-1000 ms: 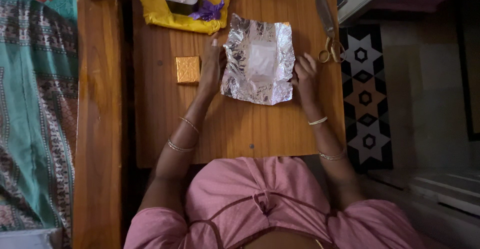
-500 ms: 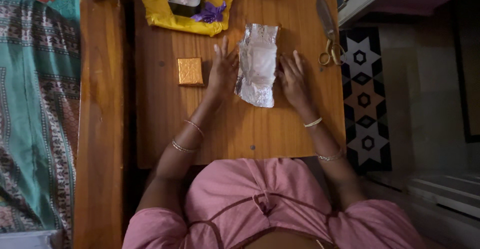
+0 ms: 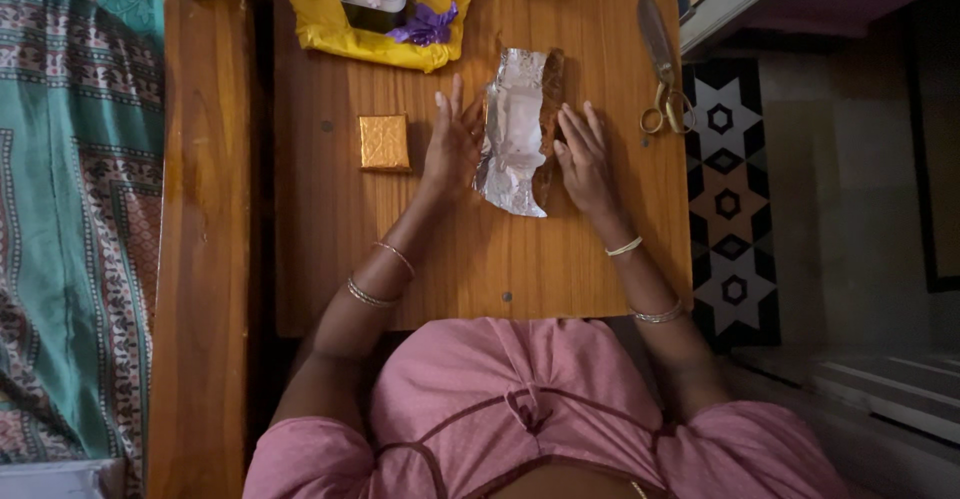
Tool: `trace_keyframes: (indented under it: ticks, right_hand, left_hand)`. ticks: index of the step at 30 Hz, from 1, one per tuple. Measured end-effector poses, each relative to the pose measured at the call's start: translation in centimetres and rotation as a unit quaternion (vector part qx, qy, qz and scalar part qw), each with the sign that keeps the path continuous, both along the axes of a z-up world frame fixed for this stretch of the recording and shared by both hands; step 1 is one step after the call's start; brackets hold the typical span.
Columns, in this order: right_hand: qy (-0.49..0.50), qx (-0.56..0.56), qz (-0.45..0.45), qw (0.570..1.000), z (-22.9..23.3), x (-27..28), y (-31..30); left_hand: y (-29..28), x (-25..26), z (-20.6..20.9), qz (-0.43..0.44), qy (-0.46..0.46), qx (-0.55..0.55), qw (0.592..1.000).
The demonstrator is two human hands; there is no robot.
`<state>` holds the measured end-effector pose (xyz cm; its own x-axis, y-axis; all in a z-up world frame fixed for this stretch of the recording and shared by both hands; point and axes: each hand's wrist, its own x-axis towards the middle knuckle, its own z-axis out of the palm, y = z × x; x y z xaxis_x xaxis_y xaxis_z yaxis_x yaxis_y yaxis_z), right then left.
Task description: The person places a small rectangular box on a sheet of gold foil and wraps it by folding the foil over the box and creasing the edges. The person then picks up a small bottle of glue and applies it to the foil to secure the wrap.
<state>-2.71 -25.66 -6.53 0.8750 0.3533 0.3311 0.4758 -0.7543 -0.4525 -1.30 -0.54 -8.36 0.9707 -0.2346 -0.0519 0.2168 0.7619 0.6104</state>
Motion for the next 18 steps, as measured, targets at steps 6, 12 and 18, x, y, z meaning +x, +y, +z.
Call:
trace_keyframes:
  ticks: [6,12,18]
  right_hand:
    - [-0.015,0.002,0.011,1.000,0.11,0.17,0.27]
    - [0.009,0.011,0.017,1.000,0.78,0.03,0.42]
    - [-0.018,-0.001,0.024,1.000,0.85,0.50,0.73]
  left_hand:
    - [0.01,-0.04,0.14,0.000,0.000,-0.009,1.000]
    - [0.04,0.10,-0.02,0.001,0.008,0.015,1.000]
    - [0.00,0.26,0.07,-0.005,0.007,0.005,1.000]
